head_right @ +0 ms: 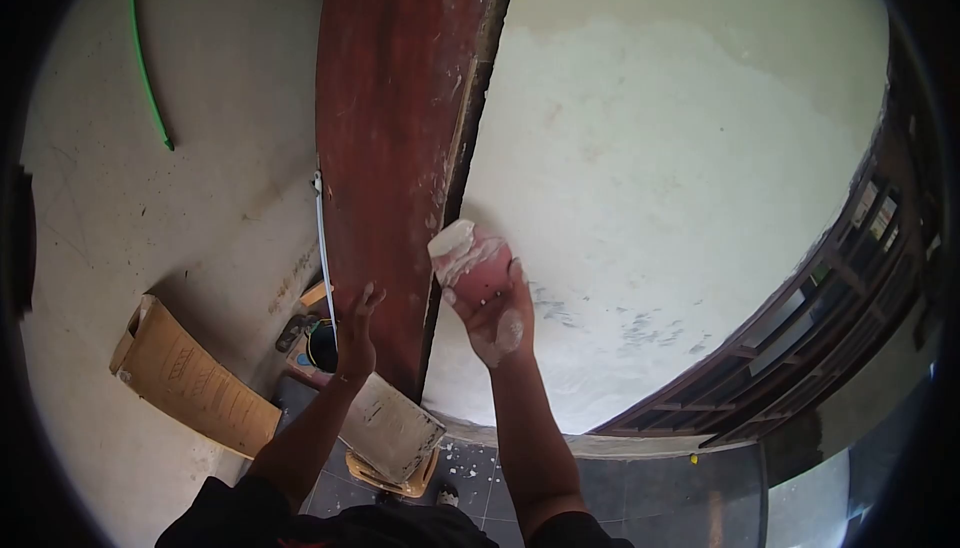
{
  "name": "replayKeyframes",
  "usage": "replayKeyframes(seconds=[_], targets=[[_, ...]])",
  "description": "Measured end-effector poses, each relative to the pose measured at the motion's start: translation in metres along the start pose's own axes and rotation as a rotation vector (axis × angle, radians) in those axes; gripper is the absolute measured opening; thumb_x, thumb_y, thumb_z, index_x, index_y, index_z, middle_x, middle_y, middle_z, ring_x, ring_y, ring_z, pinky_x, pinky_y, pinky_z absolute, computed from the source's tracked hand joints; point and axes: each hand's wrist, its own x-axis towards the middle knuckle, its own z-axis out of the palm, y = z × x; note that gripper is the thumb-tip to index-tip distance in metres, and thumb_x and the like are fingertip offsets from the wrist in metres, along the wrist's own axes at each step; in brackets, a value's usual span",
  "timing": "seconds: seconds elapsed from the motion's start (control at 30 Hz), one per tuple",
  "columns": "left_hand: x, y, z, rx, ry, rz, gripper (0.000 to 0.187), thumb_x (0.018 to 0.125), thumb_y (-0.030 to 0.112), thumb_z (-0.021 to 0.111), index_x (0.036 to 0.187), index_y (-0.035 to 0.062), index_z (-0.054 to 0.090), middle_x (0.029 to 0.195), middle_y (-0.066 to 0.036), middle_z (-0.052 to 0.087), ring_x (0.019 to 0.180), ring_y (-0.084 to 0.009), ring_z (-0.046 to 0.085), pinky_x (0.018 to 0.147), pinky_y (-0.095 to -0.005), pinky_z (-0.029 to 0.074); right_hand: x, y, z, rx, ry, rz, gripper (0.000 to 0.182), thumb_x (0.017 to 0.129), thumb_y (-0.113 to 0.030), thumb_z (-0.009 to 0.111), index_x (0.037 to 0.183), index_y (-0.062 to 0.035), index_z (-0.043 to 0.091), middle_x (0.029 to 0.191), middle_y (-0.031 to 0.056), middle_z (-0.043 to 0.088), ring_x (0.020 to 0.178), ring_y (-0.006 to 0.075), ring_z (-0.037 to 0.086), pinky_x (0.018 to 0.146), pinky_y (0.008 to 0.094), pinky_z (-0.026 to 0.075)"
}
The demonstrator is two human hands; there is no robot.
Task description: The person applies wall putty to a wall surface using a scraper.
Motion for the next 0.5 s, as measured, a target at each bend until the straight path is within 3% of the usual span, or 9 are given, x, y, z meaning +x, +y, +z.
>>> replayKeyframes(seconds=[0.1,0.17,0.23,0.3,0.37,0.4,0.43,0.47,0.5], targets=[[0.072,0.071,0.041,-0.027,-0.054,0.271,0.049,0.107,0.025,0.042,0.144,-0.0055,0.044,0.140,-0.023,0.056,0.134,-0.0313,0.051,0.114,-0.0363,0.034,0.025,-0.062,0.060,-0.135,0.022,-0.257,0.051,0.101,-0.041,0.054,0.136,-0.0041,0.048,0.135,0.0129,0.058,0.121,0.0324,0.060,0.098,0.0493,0.056],[0.116,0.096,0.065,0.115,-0.067,0.478,0.051,0.105,0.023,0.044,0.146,-0.0070,0.039,0.142,-0.027,0.052,0.137,-0.0364,0.047,0.115,-0.0384,0.034,0.041,-0.090,0.091,-0.269,0.000,-0.395,0.053,0.099,-0.045,0.058,0.133,-0.0054,0.050,0.130,0.0125,0.059,0.116,0.0277,0.063,0.092,0.0430,0.059],[0.154,0.123,0.084,0.288,-0.110,0.643,0.058,0.105,0.024,0.047,0.152,-0.0054,0.030,0.154,-0.026,0.037,0.145,-0.0364,0.036,0.119,-0.0414,0.025,0.058,-0.112,0.110,-0.409,-0.015,-0.510,0.051,0.099,-0.044,0.059,0.131,-0.0050,0.051,0.128,0.0125,0.060,0.115,0.0265,0.062,0.091,0.0409,0.058],[0.178,0.140,0.103,0.350,-0.073,0.724,0.065,0.103,0.027,0.050,0.152,-0.0066,0.026,0.157,-0.027,0.030,0.147,-0.0397,0.030,0.120,-0.0450,0.024,0.073,-0.130,0.124,-0.469,-0.052,-0.553,0.051,0.098,-0.043,0.060,0.128,-0.0016,0.057,0.127,0.0125,0.061,0.113,0.0264,0.063,0.094,0.0390,0.056],[0.189,0.144,0.119,0.415,-0.041,0.800,0.072,0.100,0.029,0.054,0.153,-0.0077,0.022,0.159,-0.028,0.023,0.148,-0.0429,0.024,0.120,-0.0485,0.023,0.089,-0.145,0.125,-1.077,-0.128,-0.865,0.047,0.099,-0.037,0.062,0.124,0.0029,0.063,0.130,0.0127,0.061,0.114,0.0265,0.063,0.098,0.0396,0.052],[0.193,0.141,0.126,0.453,-0.046,0.844,0.079,0.098,0.035,0.057,0.153,-0.0085,0.019,0.160,-0.029,0.020,0.149,-0.0443,0.020,0.120,-0.0509,0.021,0.094,-0.147,0.124,-1.221,-0.188,-0.973,0.042,0.095,-0.027,0.068,0.124,0.0022,0.066,0.135,0.0152,0.059,0.119,0.0303,0.060,0.103,0.0416,0.049],[0.197,0.136,0.133,0.490,-0.052,0.886,0.087,0.096,0.040,0.059,0.153,-0.0094,0.017,0.161,-0.029,0.017,0.150,-0.0457,0.016,0.121,-0.0532,0.019,0.100,-0.154,0.121,-1.222,-0.195,-0.973,0.042,0.095,-0.027,0.068,0.124,0.0022,0.066,0.135,0.0152,0.059,0.119,0.0303,0.060,0.103,0.0416,0.049],[0.198,0.131,0.140,0.613,0.003,0.900,0.093,0.093,0.051,0.057,0.151,-0.0123,0.020,0.159,-0.032,0.019,0.149,-0.0465,0.017,0.121,-0.0547,0.016,0.108,-0.162,0.119,-1.570,-0.334,-1.292,0.042,0.091,-0.024,0.071,0.125,-0.0004,0.066,0.136,0.0169,0.058,0.121,0.0327,0.059,0.103,0.0423,0.048],[0.200,0.126,0.145,0.613,0.013,0.902,0.093,0.093,0.051,0.057,0.151,-0.0123,0.020,0.159,-0.032,0.019,0.149,-0.0465,0.017,0.121,-0.0547,0.016,0.115,-0.168,0.119,-1.909,-0.484,-1.618,0.043,0.088,-0.020,0.075,0.126,-0.0030,0.066,0.137,0.0186,0.058,0.123,0.0351,0.057,0.104,0.0430,0.048]])
